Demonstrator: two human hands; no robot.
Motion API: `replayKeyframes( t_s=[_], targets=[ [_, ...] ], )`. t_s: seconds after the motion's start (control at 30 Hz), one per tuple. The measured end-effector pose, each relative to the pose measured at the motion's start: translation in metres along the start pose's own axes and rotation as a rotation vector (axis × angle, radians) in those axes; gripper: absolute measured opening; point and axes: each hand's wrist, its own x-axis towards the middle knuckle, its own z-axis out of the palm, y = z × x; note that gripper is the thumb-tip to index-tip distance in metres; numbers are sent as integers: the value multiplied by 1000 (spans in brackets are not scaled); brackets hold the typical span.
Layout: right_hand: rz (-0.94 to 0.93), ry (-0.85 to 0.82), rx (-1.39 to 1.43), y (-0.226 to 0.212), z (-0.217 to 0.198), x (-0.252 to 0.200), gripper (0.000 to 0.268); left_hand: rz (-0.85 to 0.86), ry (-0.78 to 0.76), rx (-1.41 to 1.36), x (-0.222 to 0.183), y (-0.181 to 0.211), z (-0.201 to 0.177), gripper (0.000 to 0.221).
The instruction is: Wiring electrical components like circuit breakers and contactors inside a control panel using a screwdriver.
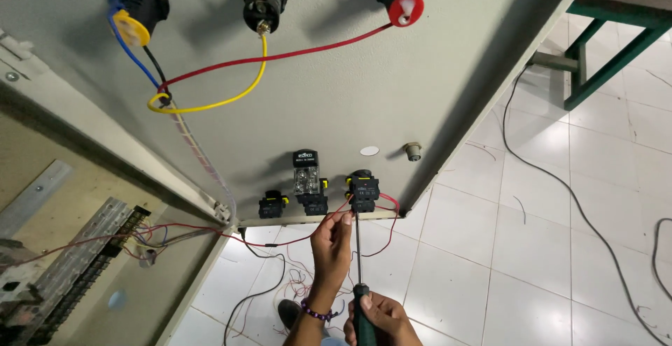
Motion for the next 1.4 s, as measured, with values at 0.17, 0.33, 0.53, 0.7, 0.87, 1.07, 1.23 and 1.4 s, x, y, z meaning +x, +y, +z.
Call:
replayKeyframes(
  t_s=[0.17, 0.33, 0.53, 0.7, 0.87, 1.07, 1.23, 1.4],
  targets=[
    [-90, 190, -53, -19, 32, -19, 39, -1, -4, 30, 5, -4, -1, 30],
    [-138, 102, 74, -10, 13, -6, 41, -50, 50, 13, 8, -4, 5, 34],
    [83, -42, 232, -8, 2, 6, 49, -468, 89, -205, 24, 38, 24, 47],
    [135, -184, 609, -13, -9, 14, 35, -324, 188, -239, 38, 10, 35, 39],
    [169, -278, 742, -11, -13, 19, 35, -339, 203, -261, 41, 13, 40, 23],
    [242, -523, 1001, 0, -23, 25, 39, -352, 206, -254, 41, 17, 40, 22],
    [116, -129, 616, -15, 6, 14, 39, -301, 182, -282, 42, 11, 39, 22],
    [-53, 264, 135, -43, 39, -7, 47, -332, 200, -261, 46, 1, 40, 22]
  ],
)
